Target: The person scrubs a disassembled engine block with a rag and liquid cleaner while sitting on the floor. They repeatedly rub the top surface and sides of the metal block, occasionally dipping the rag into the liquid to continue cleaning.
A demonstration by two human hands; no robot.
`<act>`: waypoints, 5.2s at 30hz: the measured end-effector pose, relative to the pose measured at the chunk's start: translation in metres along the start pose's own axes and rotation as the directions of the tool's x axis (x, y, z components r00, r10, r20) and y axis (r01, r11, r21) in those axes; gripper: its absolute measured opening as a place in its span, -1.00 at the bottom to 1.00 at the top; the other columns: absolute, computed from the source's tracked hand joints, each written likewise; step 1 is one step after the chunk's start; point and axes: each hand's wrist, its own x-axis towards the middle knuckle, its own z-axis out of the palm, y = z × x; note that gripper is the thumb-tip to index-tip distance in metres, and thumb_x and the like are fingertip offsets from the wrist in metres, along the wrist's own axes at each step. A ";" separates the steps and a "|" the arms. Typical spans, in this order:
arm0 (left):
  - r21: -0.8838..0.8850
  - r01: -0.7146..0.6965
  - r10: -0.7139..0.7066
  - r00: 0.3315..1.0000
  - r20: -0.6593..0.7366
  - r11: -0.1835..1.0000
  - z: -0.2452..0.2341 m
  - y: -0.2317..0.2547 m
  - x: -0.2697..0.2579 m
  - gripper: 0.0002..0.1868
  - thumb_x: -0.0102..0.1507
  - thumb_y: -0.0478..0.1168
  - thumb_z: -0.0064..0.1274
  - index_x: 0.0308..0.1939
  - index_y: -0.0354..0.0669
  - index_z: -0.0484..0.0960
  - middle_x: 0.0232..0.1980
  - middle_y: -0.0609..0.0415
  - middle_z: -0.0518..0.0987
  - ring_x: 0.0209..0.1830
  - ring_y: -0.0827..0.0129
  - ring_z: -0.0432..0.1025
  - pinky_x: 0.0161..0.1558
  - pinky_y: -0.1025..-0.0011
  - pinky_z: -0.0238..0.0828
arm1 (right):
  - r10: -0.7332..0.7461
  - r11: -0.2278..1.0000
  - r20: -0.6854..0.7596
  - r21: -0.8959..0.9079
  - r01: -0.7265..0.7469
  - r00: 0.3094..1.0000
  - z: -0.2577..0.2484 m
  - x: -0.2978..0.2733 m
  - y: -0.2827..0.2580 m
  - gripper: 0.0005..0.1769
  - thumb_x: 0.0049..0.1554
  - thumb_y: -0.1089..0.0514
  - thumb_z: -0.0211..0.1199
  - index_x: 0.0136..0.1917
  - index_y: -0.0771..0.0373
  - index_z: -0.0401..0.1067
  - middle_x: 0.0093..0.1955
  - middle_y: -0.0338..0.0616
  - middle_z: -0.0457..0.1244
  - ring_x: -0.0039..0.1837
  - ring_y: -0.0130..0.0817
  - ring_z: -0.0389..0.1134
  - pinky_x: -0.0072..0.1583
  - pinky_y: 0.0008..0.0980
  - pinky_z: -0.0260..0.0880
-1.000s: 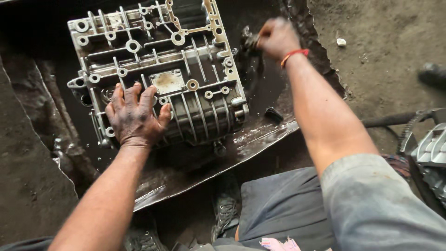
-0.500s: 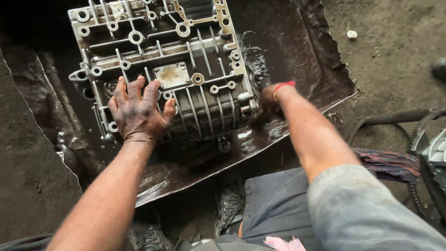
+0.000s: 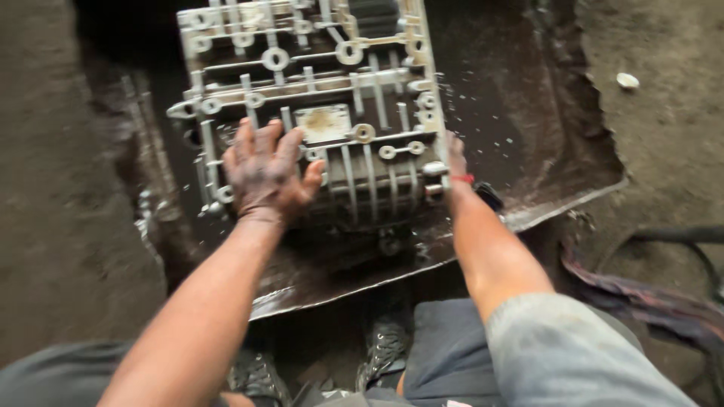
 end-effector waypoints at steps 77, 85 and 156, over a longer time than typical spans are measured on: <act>0.021 0.113 -0.102 0.780 0.617 0.993 -0.045 -0.040 0.002 0.33 -0.10 0.53 0.26 0.60 0.32 -0.06 0.71 0.05 -0.34 0.68 -0.10 -0.48 0.38 -0.54 -0.27 | -0.914 0.404 -0.111 -0.319 0.857 0.390 -0.084 -0.255 -0.271 -0.68 0.03 0.14 0.34 0.09 -0.06 0.45 0.19 -0.14 0.29 0.30 -0.05 0.28 0.38 0.03 0.22; 0.158 0.043 -0.134 0.770 0.624 0.987 -0.048 -0.009 -0.019 0.56 -0.05 0.42 0.35 0.63 -0.06 -0.45 0.68 -0.22 -0.46 0.64 -0.22 -0.54 0.34 -0.63 -0.35 | -0.624 0.737 0.001 -0.329 0.590 0.781 -0.133 -0.192 -0.304 -0.56 0.16 -0.10 0.24 0.31 -0.07 0.42 0.21 -0.12 0.36 0.20 -0.07 0.38 0.25 -0.10 0.31; -0.005 0.184 -0.149 0.811 0.565 0.983 -0.068 -0.023 -0.023 0.17 0.02 0.36 0.30 0.57 0.30 0.00 0.63 0.00 -0.05 0.63 -0.03 -0.23 0.34 -0.43 -0.12 | -0.236 0.959 -0.300 -0.226 0.172 0.924 -0.154 -0.223 -0.198 -0.45 0.14 -0.08 0.36 0.37 -0.03 0.34 0.25 0.30 0.25 0.35 0.38 0.21 0.30 0.09 0.30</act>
